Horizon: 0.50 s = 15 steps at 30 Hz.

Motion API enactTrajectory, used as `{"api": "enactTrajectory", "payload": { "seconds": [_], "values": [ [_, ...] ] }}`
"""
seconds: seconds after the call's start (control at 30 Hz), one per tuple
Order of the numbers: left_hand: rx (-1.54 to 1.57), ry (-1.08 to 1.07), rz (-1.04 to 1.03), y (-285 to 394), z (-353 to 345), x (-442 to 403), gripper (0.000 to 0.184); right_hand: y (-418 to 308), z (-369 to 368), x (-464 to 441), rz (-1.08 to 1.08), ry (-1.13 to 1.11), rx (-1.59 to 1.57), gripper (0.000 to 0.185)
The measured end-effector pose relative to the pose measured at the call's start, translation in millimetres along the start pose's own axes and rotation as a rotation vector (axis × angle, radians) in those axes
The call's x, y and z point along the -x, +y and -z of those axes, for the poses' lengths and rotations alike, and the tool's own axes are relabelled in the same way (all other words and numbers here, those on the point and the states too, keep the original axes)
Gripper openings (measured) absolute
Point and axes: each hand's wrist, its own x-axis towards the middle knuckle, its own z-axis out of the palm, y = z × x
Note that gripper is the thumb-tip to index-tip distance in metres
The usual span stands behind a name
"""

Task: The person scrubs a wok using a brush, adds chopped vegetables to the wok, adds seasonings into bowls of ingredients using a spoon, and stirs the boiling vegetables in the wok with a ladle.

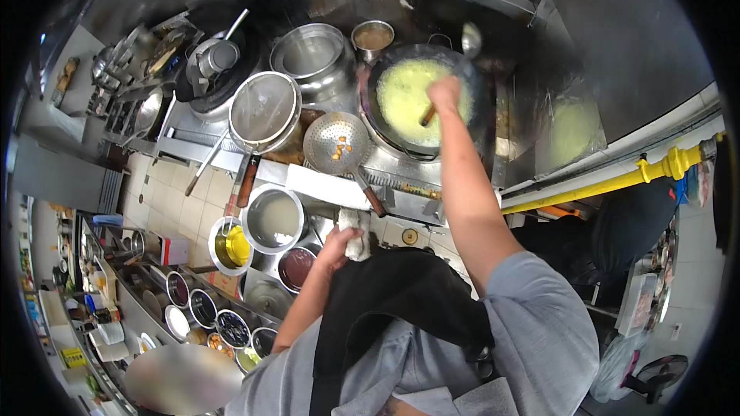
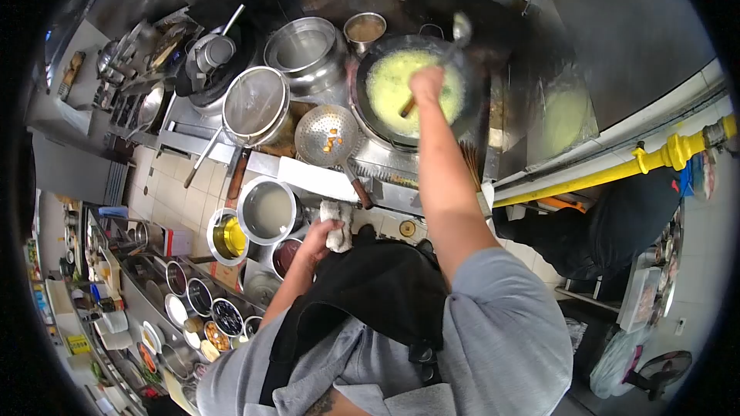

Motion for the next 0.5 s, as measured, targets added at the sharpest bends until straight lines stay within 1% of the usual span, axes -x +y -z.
{"api": "enactTrajectory", "payload": {
  "seconds": [0.03,0.07,0.1,0.13,0.17,0.2,0.23,0.3,0.33,0.4,0.43,0.5],
  "values": [
    [0.021,0.036,-0.051,3.6,-2.7,2.8,0.042,32.9,10.6,10.9,0.026,0.128,-0.103,0.026],
    [0.056,0.068,-0.088,3.8,-4.0,3.5,0.043,56.2,32.3,20.1,-0.102,0.056,-0.076,0.03],
    [0.067,0.065,-0.084,4.3,-0.7,-0.3,0.043,120.1,15.3,12.9,-0.022,0.025,-0.121,0.032],
    [0.081,0.073,-0.08,0.3,5.8,-2.5,0.037,84.8,88.6,67.1,-0.109,-0.133,-0.24,0.031],
    [0.096,0.081,-0.076,-5.2,13.6,-5.5,0.032,118.8,88.7,81.1,0.021,-0.092,-0.184,0.03],
    [0.062,0.074,-0.051,-12.6,27.5,-14.1,0.031,150.5,90.1,95.7,0.149,-0.042,-0.124,0.029],
    [0.075,0.061,-0.017,-6.7,27.4,-14.1,0.032,146.1,119.2,125.0,0.162,-0.085,-0.127,0.028],
    [0.11,0.04,-0.029,10.9,11.8,-11.4,0.034,179.6,126.4,149.2,-0.005,-0.224,-0.273,0.021],
    [0.134,0.004,-0.017,16.6,9.5,-14.6,0.035,185.7,132.8,159.9,-0.011,-0.23,-0.264,0.021],
    [0.092,-0.03,0.006,21.9,8.9,-26.4,0.035,187.7,146.9,179.7,-0.197,-0.35,-0.331,0.027],
    [0.058,-0.049,0.006,24.8,7.5,-33.5,0.035,189.2,150.2,186.2,-0.208,-0.352,-0.329,0.027],
    [0.034,-0.075,0.01,28.8,2.4,-44.0,0.036,192.4,153.6,198.3,-0.282,-0.445,-0.372,0.026]
  ]
}}
